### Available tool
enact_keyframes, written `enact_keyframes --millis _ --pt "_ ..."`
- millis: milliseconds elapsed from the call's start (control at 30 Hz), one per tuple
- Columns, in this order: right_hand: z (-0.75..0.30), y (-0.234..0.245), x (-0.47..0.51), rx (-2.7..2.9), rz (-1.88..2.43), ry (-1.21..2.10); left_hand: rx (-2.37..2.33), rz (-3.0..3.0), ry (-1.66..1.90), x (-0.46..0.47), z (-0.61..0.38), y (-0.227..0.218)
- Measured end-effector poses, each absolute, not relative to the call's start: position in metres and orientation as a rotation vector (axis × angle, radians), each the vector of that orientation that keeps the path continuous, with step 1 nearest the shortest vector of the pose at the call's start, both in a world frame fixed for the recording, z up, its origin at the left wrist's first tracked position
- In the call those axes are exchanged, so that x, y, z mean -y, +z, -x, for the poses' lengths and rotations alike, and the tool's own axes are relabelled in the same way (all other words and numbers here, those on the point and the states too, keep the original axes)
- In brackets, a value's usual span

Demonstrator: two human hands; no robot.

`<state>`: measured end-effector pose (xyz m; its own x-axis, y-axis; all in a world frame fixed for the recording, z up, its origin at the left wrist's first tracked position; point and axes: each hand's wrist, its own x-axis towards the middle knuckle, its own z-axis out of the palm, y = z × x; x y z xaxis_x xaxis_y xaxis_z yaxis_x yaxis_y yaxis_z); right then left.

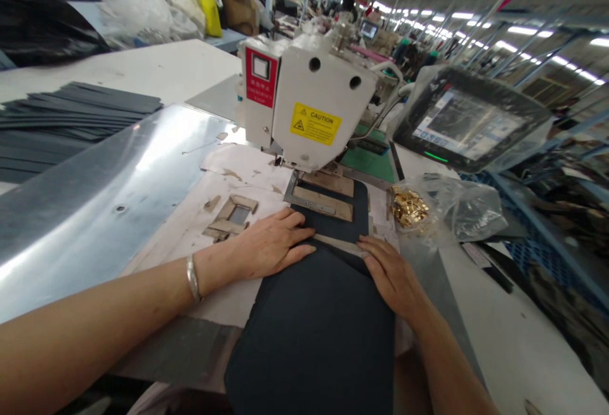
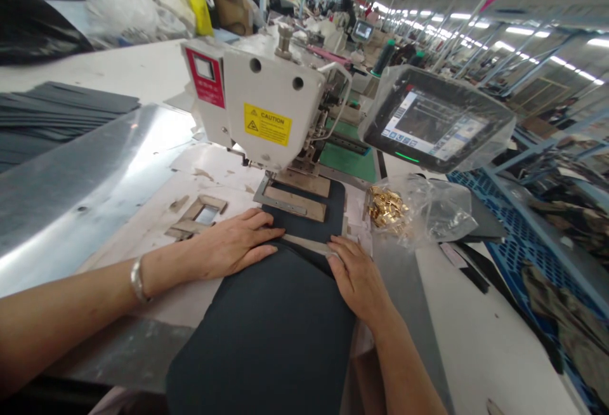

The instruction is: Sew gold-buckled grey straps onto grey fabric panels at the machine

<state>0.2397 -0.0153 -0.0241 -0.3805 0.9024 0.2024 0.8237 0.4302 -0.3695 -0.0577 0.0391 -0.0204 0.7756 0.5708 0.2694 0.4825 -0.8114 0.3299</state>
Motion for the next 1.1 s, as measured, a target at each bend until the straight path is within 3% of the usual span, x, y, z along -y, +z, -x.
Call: enact_keyframes --millis 433,1100 --pt "-0.232 -0.026 0.007 2.241 1.524 0.262 -0.842 -2.743 0.491 -0.040 0.053 -0.019" --pt "-0.236 -0.040 -0.027 2.311 1.637 -0.042 -0.861 -2.766 0.540 -0.038 0.052 -0.018"
